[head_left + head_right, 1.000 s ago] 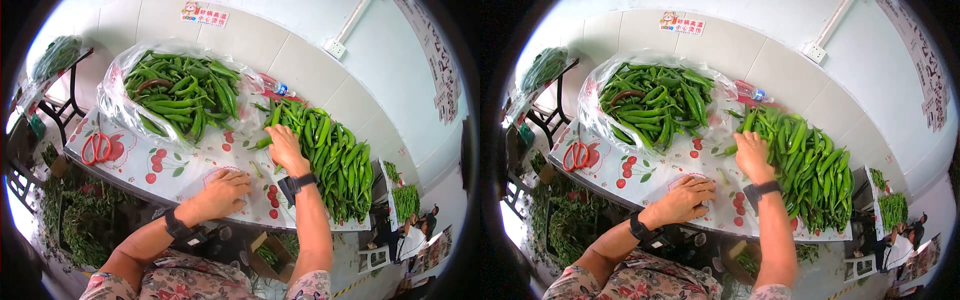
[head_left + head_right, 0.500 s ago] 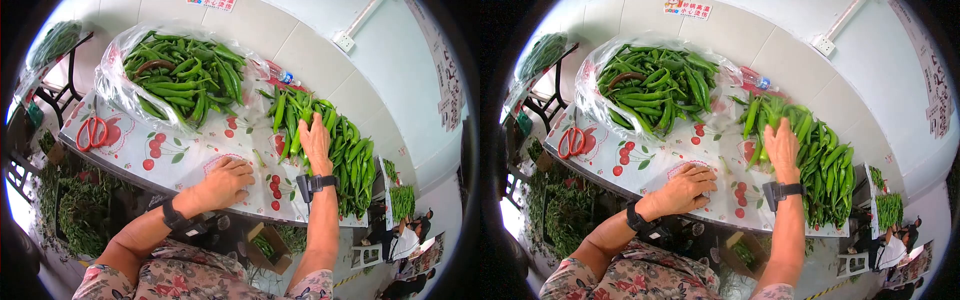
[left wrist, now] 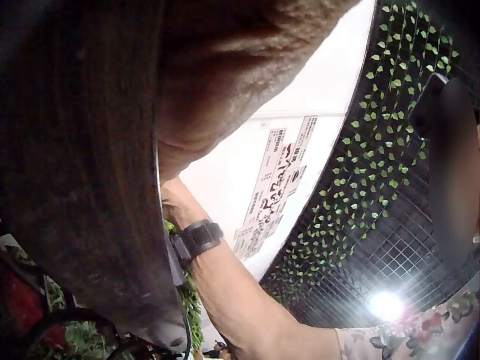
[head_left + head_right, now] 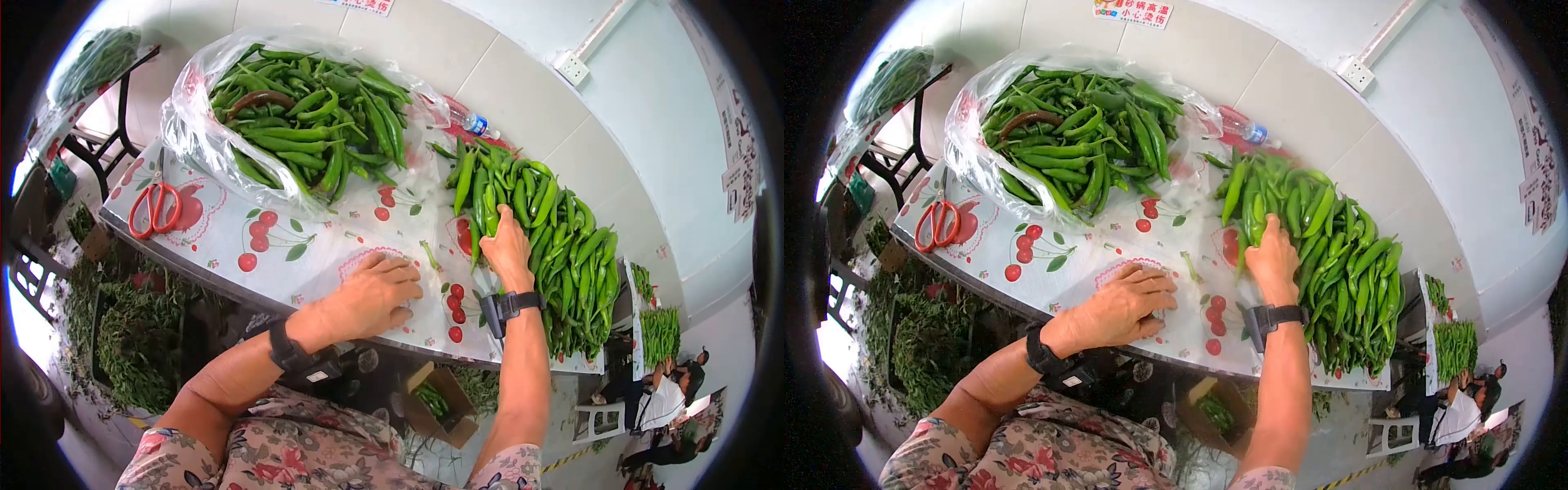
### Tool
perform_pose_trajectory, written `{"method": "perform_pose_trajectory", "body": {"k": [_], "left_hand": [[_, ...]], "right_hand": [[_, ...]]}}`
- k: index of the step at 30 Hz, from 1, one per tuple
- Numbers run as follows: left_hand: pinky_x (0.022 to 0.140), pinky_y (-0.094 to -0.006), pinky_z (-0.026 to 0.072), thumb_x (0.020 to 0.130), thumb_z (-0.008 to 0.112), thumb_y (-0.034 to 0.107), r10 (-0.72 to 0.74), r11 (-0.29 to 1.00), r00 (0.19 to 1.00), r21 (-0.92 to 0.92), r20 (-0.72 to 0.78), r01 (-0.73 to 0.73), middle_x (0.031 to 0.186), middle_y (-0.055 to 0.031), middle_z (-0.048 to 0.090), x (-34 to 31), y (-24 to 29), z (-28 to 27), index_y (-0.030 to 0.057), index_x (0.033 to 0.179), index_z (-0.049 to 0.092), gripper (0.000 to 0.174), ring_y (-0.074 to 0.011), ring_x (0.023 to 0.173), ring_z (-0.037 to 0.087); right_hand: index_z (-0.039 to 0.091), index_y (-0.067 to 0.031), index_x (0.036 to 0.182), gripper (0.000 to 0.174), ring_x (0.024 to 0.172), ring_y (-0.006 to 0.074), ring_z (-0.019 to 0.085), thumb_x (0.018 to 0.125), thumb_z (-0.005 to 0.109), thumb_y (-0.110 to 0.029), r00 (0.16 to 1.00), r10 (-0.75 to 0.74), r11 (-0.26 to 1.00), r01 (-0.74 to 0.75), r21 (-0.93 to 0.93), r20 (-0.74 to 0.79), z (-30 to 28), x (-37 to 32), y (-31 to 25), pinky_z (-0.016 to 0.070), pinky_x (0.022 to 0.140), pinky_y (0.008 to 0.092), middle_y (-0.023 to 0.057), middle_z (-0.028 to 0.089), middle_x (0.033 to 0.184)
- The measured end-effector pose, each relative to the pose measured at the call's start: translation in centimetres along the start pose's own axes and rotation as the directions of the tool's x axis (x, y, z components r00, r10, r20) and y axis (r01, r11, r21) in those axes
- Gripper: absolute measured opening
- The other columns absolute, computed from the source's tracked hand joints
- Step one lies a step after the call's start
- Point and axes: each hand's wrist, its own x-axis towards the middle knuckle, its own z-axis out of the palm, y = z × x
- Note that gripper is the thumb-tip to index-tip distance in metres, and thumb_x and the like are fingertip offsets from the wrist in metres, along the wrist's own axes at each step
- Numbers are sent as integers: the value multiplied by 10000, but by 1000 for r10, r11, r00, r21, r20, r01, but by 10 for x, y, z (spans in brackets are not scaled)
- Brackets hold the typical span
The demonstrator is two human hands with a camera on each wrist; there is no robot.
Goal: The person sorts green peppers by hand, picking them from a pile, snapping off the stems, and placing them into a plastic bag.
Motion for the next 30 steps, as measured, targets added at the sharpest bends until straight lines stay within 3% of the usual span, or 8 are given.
{"method": "perform_pose_trajectory", "body": {"k": [10,13,14,16,19,23,27,30], "left_hand": [[1040,-428,338,744,681,149,3,1000,1000,-17,6,-3,1196,-82,568,0,2,-1,92,1053,607,323,-276,1207,468],[1036,-427,337,742,682,153,12,1000,1000,-4,-12,-13,1188,-86,568,-1,1,-3,86,1048,607,322,-277,1205,468],[1032,-427,339,740,684,155,15,1000,1000,-7,-20,-15,1185,-85,567,-2,1,-2,84,1045,608,323,-277,1202,468],[1021,-426,342,736,688,161,19,1000,999,-17,-26,-20,1178,-83,565,-2,1,-2,84,1043,608,327,-276,1196,469],[1008,-423,345,732,694,171,29,999,999,-19,-27,-30,1171,-80,561,-2,0,0,88,1043,609,333,-272,1188,470],[1003,-418,347,727,697,176,23,1000,999,12,-26,-23,1168,-77,561,-1,2,2,92,1043,611,338,-266,1185,470],[1004,-418,348,727,694,187,19,999,999,30,-28,-18,1161,-77,568,-1,2,4,96,1049,614,343,-268,1194,466],[1001,-401,335,770,657,229,14,998,999,61,31,-16,1228,-78,561,1,1,3,88,1047,636,312,-259,1218,463]], "right_hand": [[556,4,1179,469,996,407,603,738,576,-156,974,88,988,-112,106,209,-16,-11,-7,481,847,445,260,632,1046],[562,22,1148,450,935,349,637,734,591,-153,994,70,893,-102,439,88,-7,-7,9,496,806,409,235,656,984],[563,15,1137,409,846,260,638,747,586,-106,989,109,728,-151,668,105,-5,-7,13,504,758,359,166,659,964],[556,-4,1136,357,792,229,617,784,564,-65,979,142,316,-185,930,147,-7,-8,15,503,697,338,128,644,1000],[539,3,1136,327,833,249,600,823,567,-88,952,173,-86,-241,967,253,-10,-4,20,511,732,397,142,631,1012],[551,-15,1076,241,909,251,582,854,569,-108,922,166,-339,-278,899,348,7,14,26,494,800,435,126,610,1034],[552,-22,1051,208,931,257,580,847,575,-57,942,217,-387,-157,909,256,14,42,-20,490,844,461,110,600,1006],[532,-28,1103,245,1000,256,560,882,589,-118,981,-168,-448,-163,879,96,-9,68,-90,448,912,438,112,592,1074]]}}
